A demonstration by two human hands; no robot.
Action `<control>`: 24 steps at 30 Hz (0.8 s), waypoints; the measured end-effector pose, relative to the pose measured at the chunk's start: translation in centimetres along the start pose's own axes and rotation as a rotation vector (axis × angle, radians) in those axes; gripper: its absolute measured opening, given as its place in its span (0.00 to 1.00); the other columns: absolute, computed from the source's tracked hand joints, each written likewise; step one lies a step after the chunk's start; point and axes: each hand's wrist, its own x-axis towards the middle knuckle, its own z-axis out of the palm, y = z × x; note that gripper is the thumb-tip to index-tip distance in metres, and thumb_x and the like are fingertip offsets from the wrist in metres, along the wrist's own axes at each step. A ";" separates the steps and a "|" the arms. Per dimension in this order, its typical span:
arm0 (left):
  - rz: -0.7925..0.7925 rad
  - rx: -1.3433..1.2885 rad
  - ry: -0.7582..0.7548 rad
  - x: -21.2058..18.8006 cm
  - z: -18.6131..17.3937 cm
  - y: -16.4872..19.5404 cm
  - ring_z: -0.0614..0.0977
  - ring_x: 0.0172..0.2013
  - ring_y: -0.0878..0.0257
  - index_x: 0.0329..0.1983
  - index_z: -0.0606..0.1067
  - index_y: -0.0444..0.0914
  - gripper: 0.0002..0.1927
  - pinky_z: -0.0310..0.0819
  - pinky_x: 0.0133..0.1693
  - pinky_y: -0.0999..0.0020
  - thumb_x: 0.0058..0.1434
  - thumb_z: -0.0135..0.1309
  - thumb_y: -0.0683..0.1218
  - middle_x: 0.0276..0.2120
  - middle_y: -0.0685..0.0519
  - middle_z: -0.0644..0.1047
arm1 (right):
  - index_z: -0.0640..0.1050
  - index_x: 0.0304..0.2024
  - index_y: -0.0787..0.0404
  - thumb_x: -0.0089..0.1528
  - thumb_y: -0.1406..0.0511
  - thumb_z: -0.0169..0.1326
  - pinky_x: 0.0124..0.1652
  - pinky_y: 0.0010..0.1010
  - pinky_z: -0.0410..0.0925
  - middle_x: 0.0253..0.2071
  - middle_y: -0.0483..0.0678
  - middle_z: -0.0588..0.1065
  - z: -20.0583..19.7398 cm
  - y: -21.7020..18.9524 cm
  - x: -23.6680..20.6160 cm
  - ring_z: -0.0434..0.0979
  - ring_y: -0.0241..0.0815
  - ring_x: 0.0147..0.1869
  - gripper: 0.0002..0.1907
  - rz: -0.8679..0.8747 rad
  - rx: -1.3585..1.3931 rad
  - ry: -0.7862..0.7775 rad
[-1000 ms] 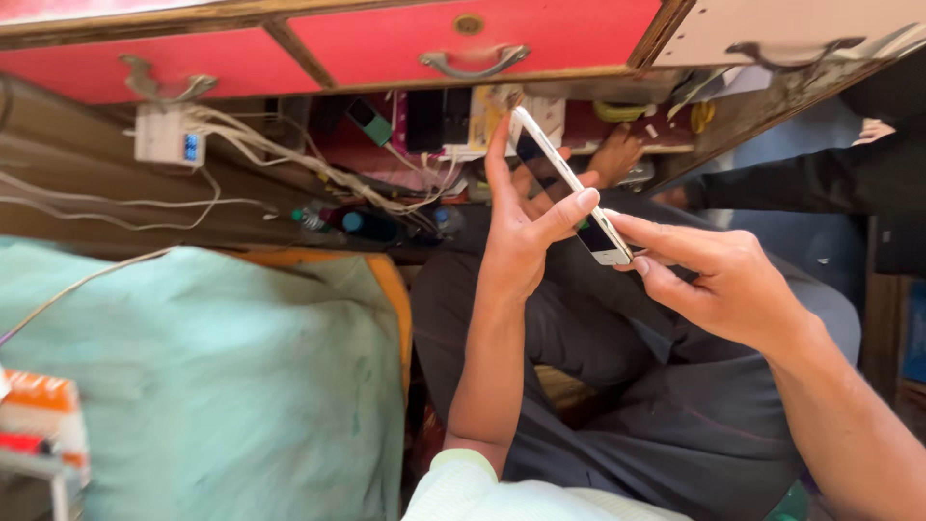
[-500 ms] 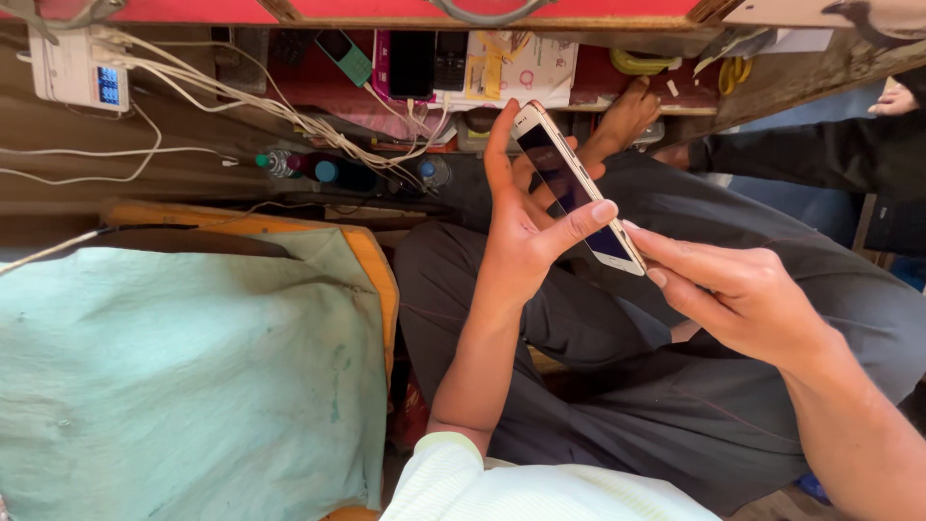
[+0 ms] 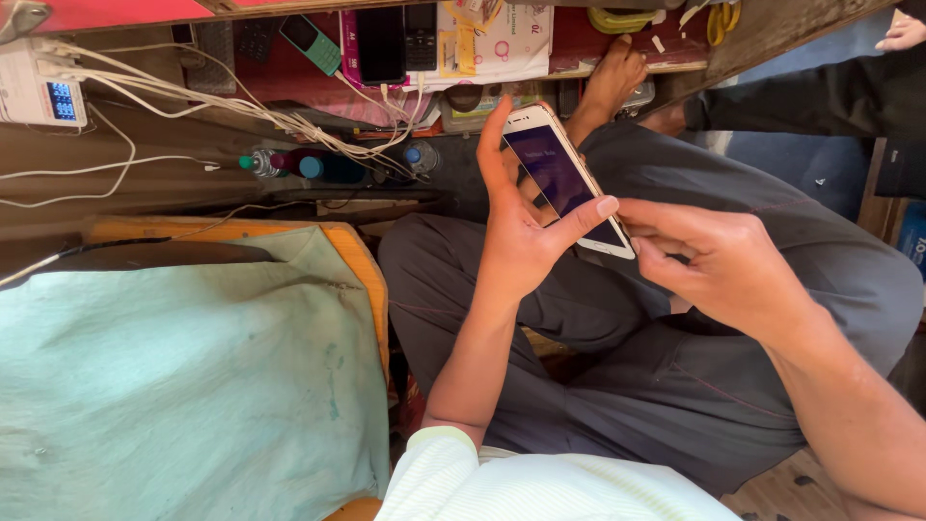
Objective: The person works on a disassembled white smartphone, peeling and repositioning a thin film on the back cover, then briefly powers on the device to check the screen. They later use scissors to trim a small piece of material and continue adjusting the back cover.
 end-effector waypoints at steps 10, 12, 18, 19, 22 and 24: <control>0.002 -0.066 -0.046 -0.4 1.1 -0.8 0.78 0.57 0.56 0.82 0.41 0.45 0.58 0.82 0.57 0.58 0.59 0.69 0.37 0.60 0.44 0.66 | 0.81 0.57 0.59 0.64 0.69 0.56 0.20 0.22 0.71 0.30 0.45 0.80 -0.6 -0.5 0.2 0.74 0.27 0.26 0.18 0.264 0.088 0.001; -0.006 -0.069 -0.047 -0.5 1.0 -1.0 0.77 0.57 0.56 0.82 0.42 0.45 0.58 0.81 0.57 0.58 0.59 0.68 0.37 0.61 0.43 0.66 | 0.81 0.57 0.60 0.64 0.69 0.56 0.22 0.21 0.70 0.32 0.44 0.80 -0.6 -0.1 0.2 0.74 0.26 0.28 0.18 0.231 0.115 0.000; -0.015 -0.052 -0.069 -0.3 1.1 -1.6 0.77 0.59 0.56 0.82 0.44 0.45 0.55 0.81 0.58 0.59 0.61 0.67 0.38 0.63 0.42 0.65 | 0.80 0.56 0.63 0.65 0.69 0.56 0.28 0.20 0.72 0.35 0.44 0.80 -0.6 0.9 0.5 0.76 0.26 0.35 0.17 0.196 0.095 0.005; -0.024 -0.045 -0.065 -0.4 1.2 -1.6 0.77 0.59 0.55 0.82 0.44 0.45 0.55 0.81 0.58 0.58 0.61 0.67 0.38 0.62 0.42 0.65 | 0.80 0.56 0.64 0.65 0.69 0.55 0.29 0.21 0.73 0.36 0.44 0.81 -0.5 1.0 0.5 0.76 0.26 0.36 0.16 0.213 0.097 0.010; -0.057 0.013 -0.111 -0.3 1.0 -1.2 0.78 0.60 0.55 0.81 0.42 0.45 0.57 0.82 0.58 0.58 0.60 0.68 0.39 0.66 0.43 0.64 | 0.79 0.57 0.66 0.65 0.70 0.55 0.36 0.22 0.73 0.39 0.46 0.81 -0.5 1.4 0.5 0.77 0.28 0.38 0.17 0.173 0.107 0.020; -0.075 0.027 -0.152 -0.2 0.8 -0.8 0.77 0.61 0.55 0.81 0.40 0.46 0.60 0.82 0.59 0.57 0.57 0.69 0.38 0.67 0.45 0.62 | 0.79 0.57 0.67 0.66 0.71 0.55 0.41 0.22 0.74 0.42 0.46 0.81 -0.5 1.6 0.5 0.78 0.29 0.41 0.17 0.131 0.153 0.022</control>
